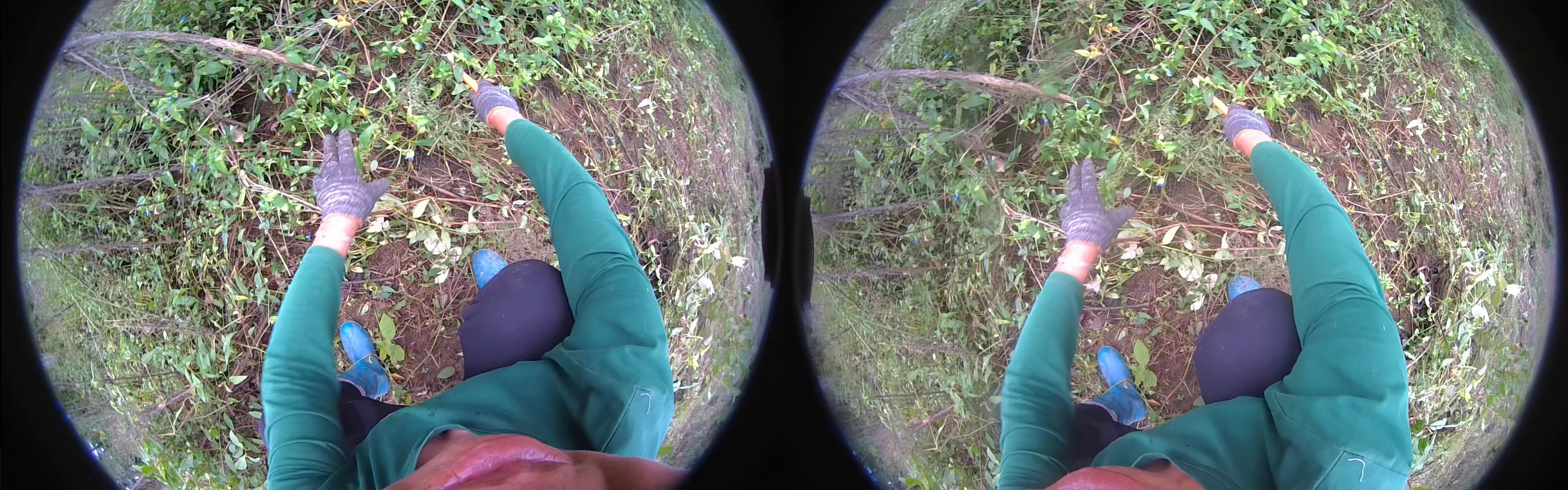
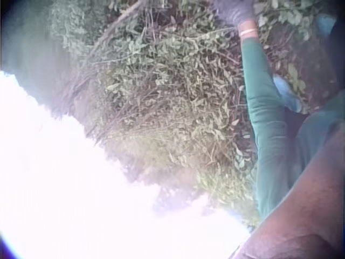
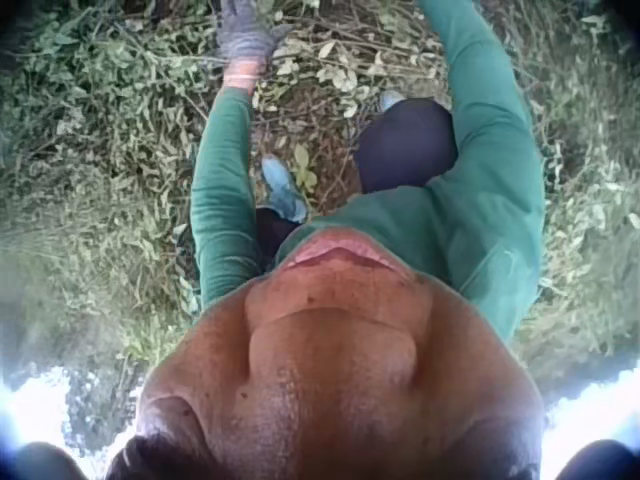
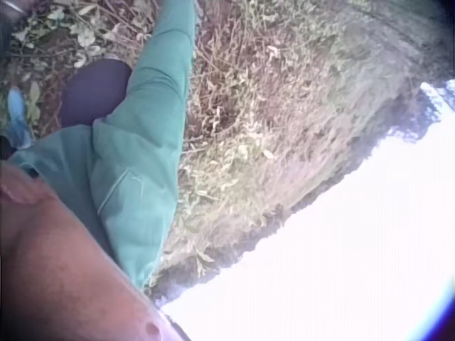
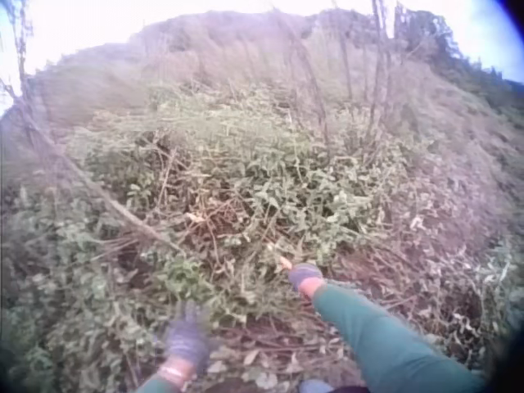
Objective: The person kneels on the ground and uses a sickle to cut and clear vegetation, including small branches and weeds. The person gathers the cut plant material and moves it aside.
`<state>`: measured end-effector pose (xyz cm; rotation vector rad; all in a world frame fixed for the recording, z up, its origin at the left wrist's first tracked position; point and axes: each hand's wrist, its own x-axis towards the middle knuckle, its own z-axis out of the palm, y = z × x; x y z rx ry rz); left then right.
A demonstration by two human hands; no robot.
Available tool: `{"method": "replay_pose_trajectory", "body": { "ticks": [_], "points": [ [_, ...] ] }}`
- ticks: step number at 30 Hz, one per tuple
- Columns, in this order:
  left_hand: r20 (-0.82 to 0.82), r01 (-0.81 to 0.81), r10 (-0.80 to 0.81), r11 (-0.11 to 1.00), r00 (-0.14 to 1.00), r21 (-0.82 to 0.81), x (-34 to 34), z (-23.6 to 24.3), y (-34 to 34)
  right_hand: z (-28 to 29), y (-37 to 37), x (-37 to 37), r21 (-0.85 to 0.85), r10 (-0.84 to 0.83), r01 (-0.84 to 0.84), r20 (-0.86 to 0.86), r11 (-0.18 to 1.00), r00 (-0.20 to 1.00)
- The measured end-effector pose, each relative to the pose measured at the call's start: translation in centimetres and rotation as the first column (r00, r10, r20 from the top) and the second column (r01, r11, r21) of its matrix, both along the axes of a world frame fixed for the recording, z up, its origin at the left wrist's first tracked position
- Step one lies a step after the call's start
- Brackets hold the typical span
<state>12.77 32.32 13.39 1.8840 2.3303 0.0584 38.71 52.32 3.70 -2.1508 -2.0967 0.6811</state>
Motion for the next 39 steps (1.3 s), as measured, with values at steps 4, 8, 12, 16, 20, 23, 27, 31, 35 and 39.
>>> {"method": "replay_pose_trajectory", "body": {
  "ticks": [4,8,12,16,20,23,27,31,35,39],
  "points": [
    [0.372,-0.122,0.18,0.977,0.91,-0.174,1.3,-8.8,2.3,-3.5,-0.2,1.1,0.042,0.074,-0.073,-0.004,0.996,0.997],
    [0.039,0.254,-0.267,0.846,0.963,-0.469,-0.5,-13.2,1.1,-3.2,-2.8,2.4,0.06,-0.045,0.049,-0.072,0.997,0.996],
    [0.024,0.194,-0.193,0.954,0.981,-0.23,-4.9,-13.4,-3.1,-6.0,-12.5,10.9,-0.053,-0.2,0.195,-0.128,0.979,0.971],
    [-0.04,0.128,-0.138,0.973,0.99,-0.191,-8.9,-12.0,-6.9,-6.7,-28.6,20.4,-0.202,-0.254,0.26,0.057,0.944,0.966],
    [0.041,0.154,-0.149,0.977,0.988,-0.151,-7.8,-12.5,-6.4,-9.7,-48.2,32.2,-0.304,-0.306,0.366,0.228,0.879,0.924],
    [0.021,0.24,-0.239,0.965,0.971,-0.101,-6.7,-16.0,-7.2,-3.4,-44.2,28.8,-0.206,-0.23,0.232,0.032,0.951,0.973],
    [0.068,0.331,-0.325,0.939,0.943,-0.094,-3.4,-15.7,-7.3,1.4,-27.7,18.2,0.139,-0.14,0.197,-0.338,0.97,0.931],
    [-0.08,0.396,-0.438,0.865,0.895,-0.308,-1.7,-12.2,-7.6,1.0,-11.3,6.3,0.237,0.163,-0.104,-0.246,0.966,0.955],
    [0.092,-0.009,0.031,0.973,0.995,-0.23,-0.1,-8.7,-7.1,-3.5,-5.7,-0.6,-0.025,-0.085,0.082,-0.351,0.996,0.932],
    [0.04,-0.075,0.072,0.994,0.997,0.083,-0.7,-8.8,-8.1,-5.0,-14.2,-0.5,-0.486,-0.38,-0.006,-0.691,0.874,0.615]
  ]
}}
